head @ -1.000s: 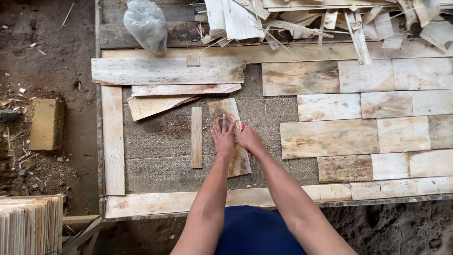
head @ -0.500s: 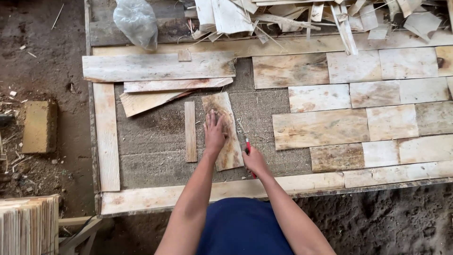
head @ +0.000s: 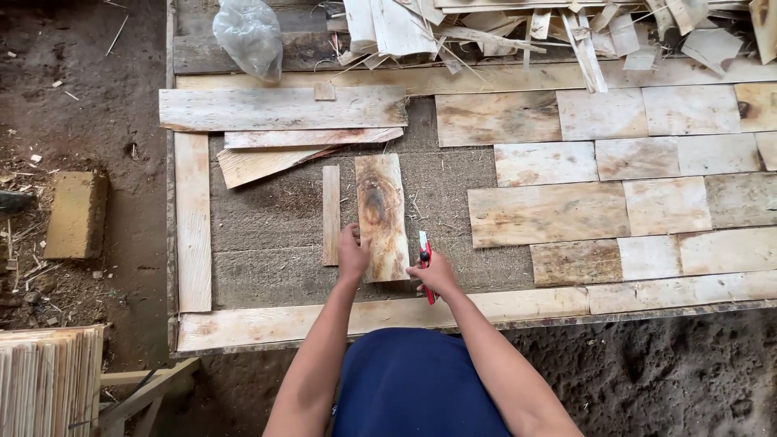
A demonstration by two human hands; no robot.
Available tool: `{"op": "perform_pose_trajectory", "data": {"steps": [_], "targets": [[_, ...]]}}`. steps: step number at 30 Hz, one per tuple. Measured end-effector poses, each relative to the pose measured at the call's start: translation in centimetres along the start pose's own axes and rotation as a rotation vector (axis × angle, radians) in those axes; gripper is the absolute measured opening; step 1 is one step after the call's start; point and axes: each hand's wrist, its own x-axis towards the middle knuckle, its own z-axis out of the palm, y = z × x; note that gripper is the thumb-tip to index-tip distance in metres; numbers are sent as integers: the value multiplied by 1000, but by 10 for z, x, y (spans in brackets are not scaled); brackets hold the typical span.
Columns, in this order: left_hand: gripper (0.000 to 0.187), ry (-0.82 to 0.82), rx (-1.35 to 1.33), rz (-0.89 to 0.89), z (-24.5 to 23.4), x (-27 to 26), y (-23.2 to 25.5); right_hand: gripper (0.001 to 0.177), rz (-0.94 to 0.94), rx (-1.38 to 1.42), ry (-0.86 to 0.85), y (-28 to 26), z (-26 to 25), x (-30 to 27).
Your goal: Cutting thin wood pieces with a utility knife and arranging them on a flat surface to create a tiled pattern.
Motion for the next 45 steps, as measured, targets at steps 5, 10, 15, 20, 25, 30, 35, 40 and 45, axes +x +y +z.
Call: {"op": "perform_pose_trajectory", "data": {"steps": [5,10,15,20,25,30,35,40,45], "targets": [[30,-178,-158,-206,-23,3,14,39,-32,190,9,10,-9,-5],[30,-180,-330,-210,-19,3,14,39,-86,317,9,8,-17,-13],[33,-67,-130,-194,-9,10,13,29,-88,164,146,-1,-25,4],[63,-77,373,53,-26,-19,106,26,-92,-254,138,6,-22,52],[68,-309,624,74,-1,-25,120,54,-131,-593,-2,-31,-4,40],[76,-427,814,-9,20,-13,102,55,-154,-752,15,-71,5,31],[78,-433,798,-24,19,-15,106,52,-136,-824,0,-65,15,36],[74,-435,811,-33,28,-12,93,49,-123,-793,4,-71,23,8],[77,-424,811,-23,29,-10,92,45,-118,-772,12,-66,20,-4]]}}
